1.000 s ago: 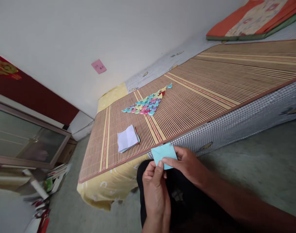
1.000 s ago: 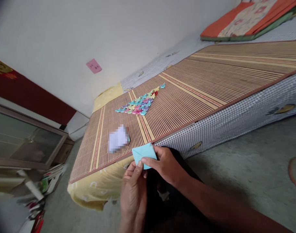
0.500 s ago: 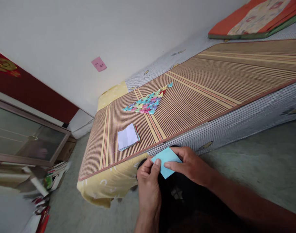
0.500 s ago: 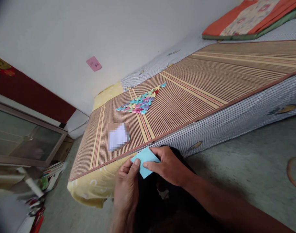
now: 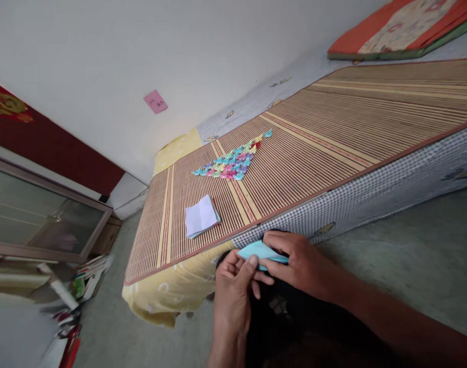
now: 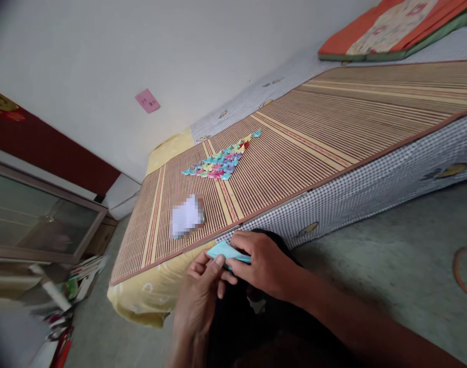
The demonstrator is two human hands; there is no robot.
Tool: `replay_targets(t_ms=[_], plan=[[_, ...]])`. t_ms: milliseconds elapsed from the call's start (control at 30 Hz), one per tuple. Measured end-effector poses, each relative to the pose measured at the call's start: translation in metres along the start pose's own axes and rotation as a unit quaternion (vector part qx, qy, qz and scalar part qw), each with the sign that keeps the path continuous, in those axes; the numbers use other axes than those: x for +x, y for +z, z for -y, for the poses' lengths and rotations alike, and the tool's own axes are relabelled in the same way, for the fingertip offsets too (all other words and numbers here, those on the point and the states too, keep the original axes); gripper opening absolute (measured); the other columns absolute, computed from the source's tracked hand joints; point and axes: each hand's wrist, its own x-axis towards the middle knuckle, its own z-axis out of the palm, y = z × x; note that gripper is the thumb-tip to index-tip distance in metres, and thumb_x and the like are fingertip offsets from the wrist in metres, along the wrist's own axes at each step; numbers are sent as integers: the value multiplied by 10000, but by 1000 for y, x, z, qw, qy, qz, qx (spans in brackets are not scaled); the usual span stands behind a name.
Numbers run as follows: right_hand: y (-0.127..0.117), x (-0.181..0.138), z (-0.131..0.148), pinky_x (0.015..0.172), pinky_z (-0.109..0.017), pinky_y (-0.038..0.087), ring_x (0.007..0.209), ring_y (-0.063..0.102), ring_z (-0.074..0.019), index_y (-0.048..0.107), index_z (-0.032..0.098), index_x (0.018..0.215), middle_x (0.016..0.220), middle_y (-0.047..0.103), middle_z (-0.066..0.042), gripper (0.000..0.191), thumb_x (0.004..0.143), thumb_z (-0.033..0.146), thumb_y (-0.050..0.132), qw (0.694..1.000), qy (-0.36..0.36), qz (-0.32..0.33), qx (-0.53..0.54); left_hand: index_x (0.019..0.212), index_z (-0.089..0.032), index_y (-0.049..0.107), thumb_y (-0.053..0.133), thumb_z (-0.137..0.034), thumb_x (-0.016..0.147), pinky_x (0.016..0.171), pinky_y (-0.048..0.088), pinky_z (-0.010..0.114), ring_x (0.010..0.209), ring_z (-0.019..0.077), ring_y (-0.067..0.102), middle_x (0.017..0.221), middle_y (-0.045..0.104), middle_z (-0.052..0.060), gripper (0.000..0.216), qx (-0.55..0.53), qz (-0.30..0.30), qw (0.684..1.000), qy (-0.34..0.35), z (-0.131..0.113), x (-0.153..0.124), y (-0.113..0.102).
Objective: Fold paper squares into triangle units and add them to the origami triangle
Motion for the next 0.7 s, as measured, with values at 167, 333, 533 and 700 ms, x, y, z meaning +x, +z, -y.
replay_targets(t_ms=[167, 333, 533, 700], plan=[[-4, -2, 1, 568, -244, 333, 609, 445, -116, 440, 205, 647, 638, 472, 51, 244, 809, 162, 617, 998, 47, 5, 48, 792, -123, 675, 916, -322, 658, 509, 526, 178, 542, 135, 695, 638, 709, 26, 340, -93, -24, 995, -31, 0, 1, 1], [-13, 0, 1, 630, -253, 421, 675, 533, -142, 648, 186, 798, 712, 597, 24, 64, 840, 232, 660, 980, 103, 25, 167, 846, -109, 732, 908, -309, 681, 671, 613, 251, 684, 180, 758, 770, 777, 78, 314, -122, -12, 992, -42, -2, 1, 1], [-12, 1, -2, 643, -273, 435, 672, 528, -150, 645, 185, 758, 690, 562, 18, 161, 863, 304, 675, 981, 87, -9, 175, 880, -123, 762, 848, -344, 764, 736, 615, 282, 742, 196, 767, 815, 781, 72, 263, -54, 28, 998, -18, 0, 0, 2], [-11, 0, -3, 627, -266, 427, 658, 516, -139, 616, 183, 740, 681, 558, 25, 169, 856, 288, 679, 981, 95, -17, 171, 888, -142, 767, 803, -348, 814, 774, 593, 289, 707, 172, 741, 765, 783, 56, 221, 25, 29, 999, 6, 2, -1, 0]])
